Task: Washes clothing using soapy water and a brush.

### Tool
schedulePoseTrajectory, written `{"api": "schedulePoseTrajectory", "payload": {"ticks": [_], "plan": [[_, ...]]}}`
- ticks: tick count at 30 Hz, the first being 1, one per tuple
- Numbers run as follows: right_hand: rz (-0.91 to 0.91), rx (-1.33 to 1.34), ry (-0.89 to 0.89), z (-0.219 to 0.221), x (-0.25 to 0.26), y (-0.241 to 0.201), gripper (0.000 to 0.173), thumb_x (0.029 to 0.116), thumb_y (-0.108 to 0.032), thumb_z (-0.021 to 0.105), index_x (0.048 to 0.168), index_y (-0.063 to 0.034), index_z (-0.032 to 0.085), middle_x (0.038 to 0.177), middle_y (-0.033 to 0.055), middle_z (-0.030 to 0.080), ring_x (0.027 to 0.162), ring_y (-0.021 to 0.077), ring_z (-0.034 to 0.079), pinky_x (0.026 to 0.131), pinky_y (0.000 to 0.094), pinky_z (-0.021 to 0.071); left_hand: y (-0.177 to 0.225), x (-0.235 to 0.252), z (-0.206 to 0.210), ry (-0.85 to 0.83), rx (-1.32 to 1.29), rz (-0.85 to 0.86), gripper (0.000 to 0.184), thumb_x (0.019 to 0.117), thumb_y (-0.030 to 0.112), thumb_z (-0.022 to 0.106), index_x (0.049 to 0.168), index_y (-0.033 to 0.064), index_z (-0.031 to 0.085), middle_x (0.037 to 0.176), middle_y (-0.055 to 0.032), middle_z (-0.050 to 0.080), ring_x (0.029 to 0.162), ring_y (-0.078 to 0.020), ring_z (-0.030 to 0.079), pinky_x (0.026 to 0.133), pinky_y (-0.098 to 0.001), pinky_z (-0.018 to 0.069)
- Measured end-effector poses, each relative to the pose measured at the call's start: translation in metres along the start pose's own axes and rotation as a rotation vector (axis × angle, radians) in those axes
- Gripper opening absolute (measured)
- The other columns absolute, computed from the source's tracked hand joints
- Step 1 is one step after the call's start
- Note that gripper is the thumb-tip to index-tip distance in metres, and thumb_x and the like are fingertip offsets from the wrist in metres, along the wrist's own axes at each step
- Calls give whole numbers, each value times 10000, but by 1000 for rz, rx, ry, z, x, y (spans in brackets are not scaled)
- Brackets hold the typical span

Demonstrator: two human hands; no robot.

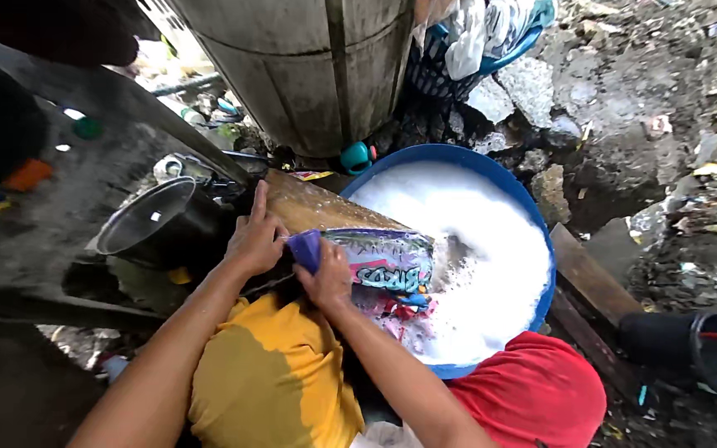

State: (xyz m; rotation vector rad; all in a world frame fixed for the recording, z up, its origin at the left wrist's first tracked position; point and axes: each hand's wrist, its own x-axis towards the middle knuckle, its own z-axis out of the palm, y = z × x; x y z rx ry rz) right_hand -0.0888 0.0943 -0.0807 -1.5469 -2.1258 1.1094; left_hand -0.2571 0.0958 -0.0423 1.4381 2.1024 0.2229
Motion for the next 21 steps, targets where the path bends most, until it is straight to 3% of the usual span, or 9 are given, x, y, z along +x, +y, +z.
{"api": "schedulePoseTrajectory", "payload": {"ticks": [2, 4, 6, 8, 12, 14, 17, 19, 21], "plan": [[57, -18, 126, -17, -1, 60, 685, 890, -370, 793, 1445, -47, 555, 1347, 256, 615, 1237, 418, 610, 1014, 598, 513, -2, 1, 1, 1, 6, 8, 160, 1017, 138, 635, 1025, -20, 657, 1732, -112, -56, 1402, -544, 360, 1011, -685, 426], [295, -2, 324, -51, 1, 146, 708, 886, -343, 792, 1431, 28, 532, 1350, 302, 607, 1254, 452, 596, 1059, 622, 472, -2, 1, 3, 17, -7, 22, 161, 1005, 138, 658, 998, -23, 653, 1731, -123, -54, 1397, -551, 361, 1013, -684, 421], [583, 2, 384, -88, 3, 194, 774, 933, -356, 746, 1513, 27, 405, 1418, 321, 545, 1305, 460, 558, 1086, 613, 449, -2, 0, 3, 6, 4, 22, 160, 1007, 144, 659, 1000, -15, 645, 1730, -118, -73, 1399, -549, 358, 1016, -675, 421], [652, 88, 418, -96, 8, 177, 749, 973, -302, 704, 1542, 16, 335, 1454, 320, 506, 1330, 459, 533, 1092, 602, 443, 0, 1, 1, 2, 15, 19, 166, 1006, 148, 660, 1000, -17, 644, 1729, -125, -70, 1391, -550, 367, 1009, -671, 428], [151, 81, 189, -17, -1, 40, 614, 895, -266, 783, 1391, 14, 553, 1303, 269, 632, 1205, 418, 626, 1012, 585, 524, 0, 2, 2, -11, 20, -6, 169, 1014, 152, 646, 1029, -16, 645, 1730, -115, -71, 1396, -551, 360, 1002, -678, 436], [-30, -18, 62, 2, -8, 17, 643, 877, -335, 803, 1411, -47, 588, 1320, 249, 628, 1230, 412, 610, 1005, 569, 519, 1, 3, -1, -18, 26, -7, 164, 1016, 143, 641, 1047, -19, 640, 1730, -116, -73, 1395, -553, 359, 1000, -681, 434], [62, -42, 232, -18, -15, 103, 621, 861, -357, 810, 1345, -9, 635, 1270, 267, 660, 1197, 421, 636, 1008, 592, 518, 2, 3, -1, -12, 20, -6, 178, 1014, 149, 646, 1051, -24, 643, 1730, -117, -66, 1402, -552, 349, 1006, -685, 428], [295, -47, 364, -43, -24, 176, 672, 879, -318, 788, 1371, 80, 561, 1285, 313, 637, 1213, 445, 627, 1049, 585, 495, 2, 3, 0, 7, 8, 9, 162, 1012, 136, 647, 1032, -25, 637, 1729, -124, -69, 1410, -563, 331, 999, -694, 425], [584, -15, 385, -69, -22, 192, 726, 934, -344, 742, 1471, 42, 441, 1340, 310, 602, 1257, 440, 598, 1071, 580, 465, 3, 2, 1, 6, 13, 4, 160, 1014, 139, 645, 1029, -20, 640, 1730, -113, -82, 1419, -554, 324, 1005, -687, 426]]}}
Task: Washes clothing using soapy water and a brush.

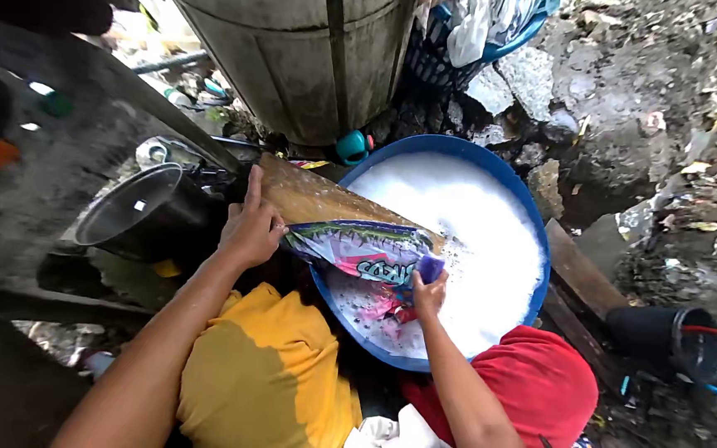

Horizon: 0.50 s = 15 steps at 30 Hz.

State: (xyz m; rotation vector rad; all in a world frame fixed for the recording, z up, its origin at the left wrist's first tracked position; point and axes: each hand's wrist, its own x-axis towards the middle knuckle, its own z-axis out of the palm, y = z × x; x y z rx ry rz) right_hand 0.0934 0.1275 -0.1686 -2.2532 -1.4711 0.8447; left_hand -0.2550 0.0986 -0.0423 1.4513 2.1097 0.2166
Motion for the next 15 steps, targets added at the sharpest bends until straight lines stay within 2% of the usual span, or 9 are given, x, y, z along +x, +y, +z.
{"api": "schedulePoseTrajectory", "payload": {"ticks": [2, 4, 6, 8, 10, 12, 13, 15], "plan": [[69, 75, -13, -5, -12, -39, 719, 948, -301, 736, 1494, 30, 405, 1380, 321, 568, 1282, 458, 573, 1066, 598, 463, 0, 1, -1, 4, 3, 15, 168, 1014, 138, 646, 1031, -29, 641, 1729, -125, -75, 1410, -556, 337, 1011, -688, 417], [-133, 131, -122, 10, -47, -91, 686, 933, -260, 756, 1462, 54, 454, 1374, 318, 576, 1268, 461, 581, 1056, 603, 481, 0, 5, -2, 0, 15, 8, 184, 1017, 157, 643, 1031, -27, 646, 1730, -122, -72, 1399, -551, 357, 1008, -679, 426], [-420, 62, -248, 33, -84, -129, 618, 892, -295, 795, 1378, 15, 572, 1307, 269, 631, 1222, 421, 616, 1016, 583, 516, 0, 4, -1, -18, 17, -6, 191, 1019, 164, 640, 1032, -26, 643, 1729, -120, -77, 1388, -551, 368, 996, -679, 435], [-573, 2, -274, 40, -86, -132, 607, 884, -359, 798, 1365, -34, 620, 1278, 247, 653, 1214, 417, 617, 1006, 590, 505, 2, 4, -4, -22, 7, -17, 185, 1015, 156, 646, 1035, -29, 645, 1729, -122, -66, 1391, -551, 368, 994, -688, 435], [-461, 33, -174, 31, -48, -89, 636, 884, -370, 798, 1362, 2, 604, 1282, 266, 653, 1200, 428, 632, 1018, 616, 502, 0, 4, -4, -19, 4, -15, 171, 1014, 148, 647, 1033, -22, 647, 1731, -109, -74, 1399, -545, 358, 1002, -676, 435], [-243, 48, -53, 11, 2, -34, 707, 898, -367, 782, 1413, 37, 515, 1276, 304, 638, 1174, 462, 636, 998, 641, 498, -2, 4, -1, -11, 11, 0, 181, 1013, 155, 651, 1036, -24, 646, 1729, -111, -89, 1402, -552, 345, 1004, -671, 432], [-149, 31, -30, 1, 19, -22, 726, 920, -372, 762, 1451, 26, 467, 1285, 314, 630, 1185, 472, 630, 1000, 645, 492, -2, 4, 0, -11, 15, 8, 186, 1013, 158, 653, 1032, -27, 642, 1727, -117, -97, 1405, -558, 338, 1009, -675, 426], [-28, 46, -34, -10, 27, -33, 741, 958, -378, 722, 1510, -11, 392, 1344, 320, 587, 1234, 483, 592, 1011, 649, 475, -1, 3, 0, -14, 12, 13, 188, 1014, 154, 651, 1028, -33, 643, 1726, -126, -100, 1406, -561, 337, 1018, -671, 421]]}}
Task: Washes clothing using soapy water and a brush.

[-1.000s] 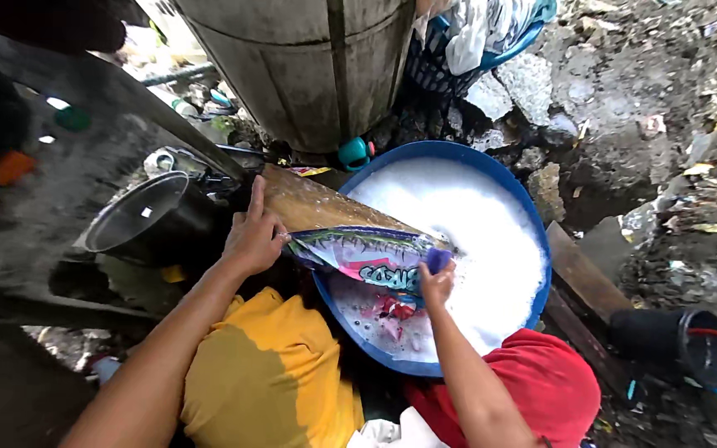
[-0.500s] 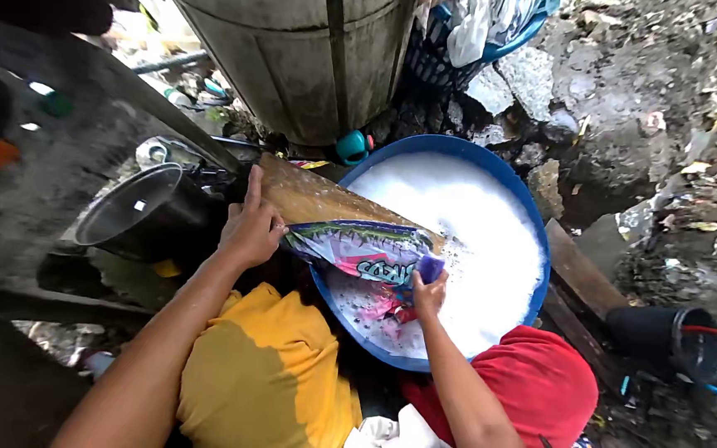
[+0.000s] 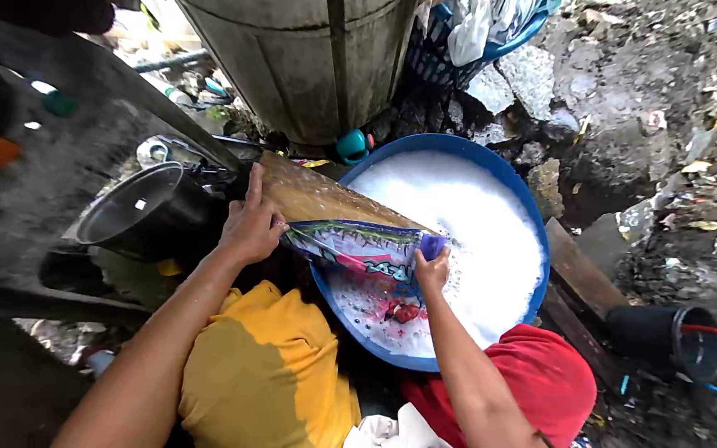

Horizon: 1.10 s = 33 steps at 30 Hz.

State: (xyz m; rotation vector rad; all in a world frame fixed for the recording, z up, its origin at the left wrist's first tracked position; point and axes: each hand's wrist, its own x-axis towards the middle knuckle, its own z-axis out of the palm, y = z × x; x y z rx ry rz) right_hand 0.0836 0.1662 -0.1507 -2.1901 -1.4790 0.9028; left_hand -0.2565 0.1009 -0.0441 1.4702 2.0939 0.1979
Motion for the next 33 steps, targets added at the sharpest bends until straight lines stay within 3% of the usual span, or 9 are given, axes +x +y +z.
{"api": "schedulePoseTrajectory", "payload": {"ticks": [4, 7, 12, 14, 16, 21, 23, 28, 33], "plan": [[-362, 72, -170, 46, -87, -95, 593, 928, -307, 756, 1364, 35, 544, 1224, 285, 654, 1136, 432, 653, 948, 600, 547, 2, 2, -4, -4, 1, -18, 182, 1018, 157, 642, 1036, -23, 651, 1730, -117, -71, 1398, -545, 359, 1017, -664, 428], [-629, -71, -267, 69, -120, -106, 577, 883, -383, 791, 1320, -34, 648, 1229, 241, 667, 1172, 409, 638, 956, 580, 534, 0, 3, -3, -11, 3, -23, 181, 1020, 157, 639, 1039, -23, 646, 1730, -115, -80, 1386, -552, 370, 995, -670, 443], [-155, -28, 20, 22, -21, 30, 634, 896, -331, 779, 1355, 48, 563, 1230, 289, 664, 1158, 436, 651, 1000, 607, 513, -1, 2, 1, 26, -6, 10, 172, 1008, 146, 655, 1026, -24, 639, 1729, -121, -83, 1399, -563, 346, 992, -685, 436], [79, 12, 35, 1, -10, 20, 697, 954, -319, 730, 1478, 18, 418, 1327, 311, 607, 1236, 459, 605, 1032, 609, 481, -1, 2, -1, 23, -1, 10, 183, 1015, 154, 648, 1037, -27, 638, 1728, -127, -79, 1406, -564, 333, 997, -687, 426], [-15, 111, -5, 10, -36, -31, 707, 972, -297, 707, 1514, 19, 383, 1334, 325, 593, 1220, 475, 604, 1010, 635, 492, 1, 5, -2, 22, 2, 12, 185, 1017, 151, 644, 1033, -33, 641, 1728, -134, -71, 1399, -562, 346, 999, -675, 433], [-625, -18, -290, 75, -124, -139, 609, 897, -366, 783, 1349, 1, 605, 1236, 260, 658, 1156, 422, 643, 945, 575, 541, -3, 3, -2, 19, -2, 8, 105, 1002, 73, 622, 1029, -27, 645, 1731, -114, -75, 1399, -559, 355, 987, -689, 441], [-566, 3, -259, 57, -86, -114, 601, 920, -373, 763, 1348, 17, 600, 1253, 284, 651, 1171, 450, 635, 958, 616, 529, -3, 4, -1, 9, 3, 5, 153, 1016, 143, 642, 1028, -9, 638, 1731, -110, -70, 1401, -545, 355, 998, -672, 438], [36, 56, 30, 0, 22, -41, 751, 962, -336, 717, 1522, 26, 370, 1393, 320, 564, 1283, 475, 569, 1048, 632, 455, -2, 4, 0, 8, 5, 16, 188, 1015, 162, 649, 1019, -24, 632, 1728, -128, -80, 1416, -556, 324, 1007, -677, 420], [-328, 72, -172, 60, -79, -149, 654, 917, -325, 765, 1409, 32, 525, 1271, 272, 652, 1164, 421, 655, 972, 593, 537, 0, 4, -1, -3, 7, -16, 179, 1029, 151, 619, 1042, -27, 641, 1728, -117, -88, 1424, -544, 319, 1019, -672, 419]]}}
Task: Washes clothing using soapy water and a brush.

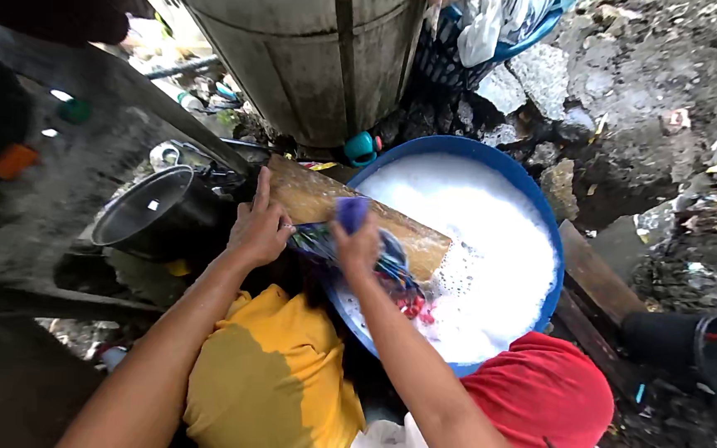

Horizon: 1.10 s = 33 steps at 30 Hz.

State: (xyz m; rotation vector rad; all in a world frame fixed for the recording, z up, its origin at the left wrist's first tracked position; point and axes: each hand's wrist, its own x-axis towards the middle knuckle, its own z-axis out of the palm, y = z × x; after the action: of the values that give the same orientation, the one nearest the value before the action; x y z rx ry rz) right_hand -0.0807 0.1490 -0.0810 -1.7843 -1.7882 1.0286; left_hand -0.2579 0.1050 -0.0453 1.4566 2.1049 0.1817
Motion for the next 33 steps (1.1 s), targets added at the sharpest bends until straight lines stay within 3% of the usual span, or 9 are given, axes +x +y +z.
{"api": "schedulePoseTrajectory", "payload": {"ticks": [3, 8, 11, 15, 17, 22, 24, 29, 33], "plan": [[-224, -74, -163, 1, -16, -11, 616, 919, -338, 763, 1381, 22, 574, 1240, 273, 659, 1135, 426, 665, 921, 587, 556, -1, -2, 1, 20, 5, 29, 169, 1044, 115, 564, 1067, -38, 632, 1728, -139, -65, 1401, -560, 350, 1020, -664, 425], [161, -24, 115, -61, 42, 88, 677, 944, -332, 744, 1440, 38, 472, 1275, 305, 640, 1180, 458, 638, 999, 630, 494, -1, -1, 1, 3, -12, 10, 177, 1030, 154, 617, 1035, -23, 636, 1730, -122, -68, 1427, -558, 309, 1009, -693, 414], [242, 48, 157, -60, 52, 70, 702, 948, -321, 739, 1480, 6, 420, 1283, 311, 629, 1197, 463, 624, 991, 633, 491, 1, -2, -2, 1, -10, 7, 188, 1036, 174, 609, 1051, -11, 632, 1730, -115, -67, 1433, -551, 301, 1013, -688, 414], [-165, 31, -103, 10, -16, -23, 642, 900, -330, 783, 1375, 34, 550, 1236, 263, 662, 1146, 404, 661, 962, 582, 546, -3, -2, -1, -4, 9, 18, 256, 1027, 139, 607, 1212, -37, 622, 1732, -112, -80, 1419, -544, 343, 1016, -671, 438], [-290, -53, -165, 18, -27, -19, 610, 899, -357, 778, 1340, 24, 597, 1222, 265, 661, 1146, 417, 653, 941, 577, 545, -6, -1, -2, 6, -5, 51, 228, 994, 78, 634, 1179, -56, 629, 1730, -131, -60, 1397, -556, 367, 1002, -679, 442], [204, -36, 106, -70, 33, 107, 711, 960, -328, 720, 1474, 67, 428, 1357, 339, 577, 1251, 482, 587, 1037, 640, 467, -4, 0, -2, 15, -19, 53, 196, 1027, 163, 627, 1022, -33, 636, 1727, -141, -55, 1403, -552, 347, 990, -673, 439], [313, -12, 172, -79, 46, 109, 722, 956, -326, 729, 1491, 37, 408, 1385, 320, 567, 1289, 468, 564, 1062, 629, 444, 1, -2, -2, 5, -11, 24, 197, 1032, 171, 619, 1036, -25, 629, 1729, -125, -67, 1419, -547, 326, 1001, -675, 430], [-138, -1, -132, 13, -27, -17, 641, 900, -364, 778, 1375, 8, 560, 1216, 255, 667, 1125, 406, 668, 926, 590, 555, -2, -4, -1, 5, 9, 11, 197, 1011, 107, 627, 1146, -35, 642, 1732, -111, -78, 1413, -543, 353, 1020, -670, 435], [-147, -39, -77, -20, -13, 51, 641, 935, -371, 749, 1421, -6, 544, 1269, 284, 645, 1162, 445, 644, 953, 625, 535, -8, -3, 2, 29, -6, 55, 169, 1019, 142, 636, 1011, -26, 648, 1730, -125, -62, 1386, -532, 388, 1020, -647, 435]]}}
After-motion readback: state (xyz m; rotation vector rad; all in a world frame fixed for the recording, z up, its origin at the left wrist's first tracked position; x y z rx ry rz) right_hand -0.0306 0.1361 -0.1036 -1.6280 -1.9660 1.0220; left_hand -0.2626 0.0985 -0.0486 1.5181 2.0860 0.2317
